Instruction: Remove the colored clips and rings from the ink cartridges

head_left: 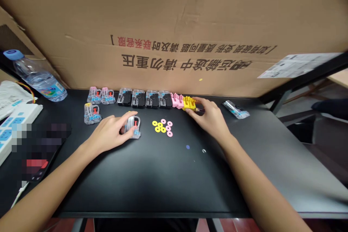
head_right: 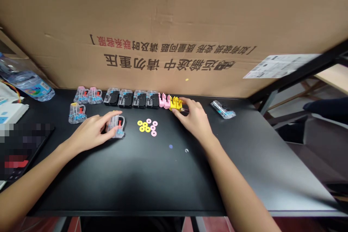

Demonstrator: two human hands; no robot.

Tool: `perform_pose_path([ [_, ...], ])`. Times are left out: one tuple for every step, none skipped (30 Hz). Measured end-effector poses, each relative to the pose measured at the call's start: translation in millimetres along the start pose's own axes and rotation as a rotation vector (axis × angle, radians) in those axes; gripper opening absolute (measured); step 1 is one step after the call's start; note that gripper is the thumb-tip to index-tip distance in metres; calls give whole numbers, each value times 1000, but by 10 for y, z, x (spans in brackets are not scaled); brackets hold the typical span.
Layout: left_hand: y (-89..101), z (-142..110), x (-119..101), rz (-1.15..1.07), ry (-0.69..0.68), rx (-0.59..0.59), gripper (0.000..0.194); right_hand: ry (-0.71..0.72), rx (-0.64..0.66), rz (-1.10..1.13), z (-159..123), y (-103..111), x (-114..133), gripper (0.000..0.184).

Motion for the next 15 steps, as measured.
perform_pose_path([
  [-6,4,20,12,18,21,49,7,-1,-11,19,-19,-13,49],
  [-15,7,39,18,35,40,48,13,-4,-15,40,-38,-25,46],
  [-25,9,56,23,51,56,47,17,-9,-10,61,-52,-34,44],
  [-34,10,71,28,63,67,45,20,-16,-1,80,-60,-38,42],
  [-41,11,82,34,68,73,42,23,-29,5,94,-59,-35,41],
  [-45,11,88,42,67,69,40,30,-47,5,102,-49,-20,40],
  [-43,10,89,49,58,57,38,43,-69,-2,102,-31,7,39],
  [-36,9,85,54,42,35,35,60,-96,-12,95,-6,44,37],
  [-26,6,74,55,19,9,33,78,-124,-20,81,22,88,33],
  [-17,1,58,51,-12,-17,32,101,-146,-21,62,46,139,28],
  [-11,-4,34,42,-49,-39,30,126,-153,-13,42,62,194,23],
  [-11,-9,3,31,-90,-51,30,154,-145,2,21,68,252,19],
  [-19,-14,-32,21,-132,-53,29,183,-126,22,0,64,312,18],
  [-35,-17,-72,12,-171,-43,29,214,-99,47,-22,54,374,18],
  [-59,-19,-111,6,-205,-24,28,241,-78,74,-46,44,435,18],
])
Point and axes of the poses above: each hand's wrist, its own z-axis towards the middle knuckle, its own y-axis out of the back of the hand, x = y × z, the point moved 5 cm from there along z, towards the middle knuckle, and after that the axes turned 13 degrees about x, right-handed, at the moved point
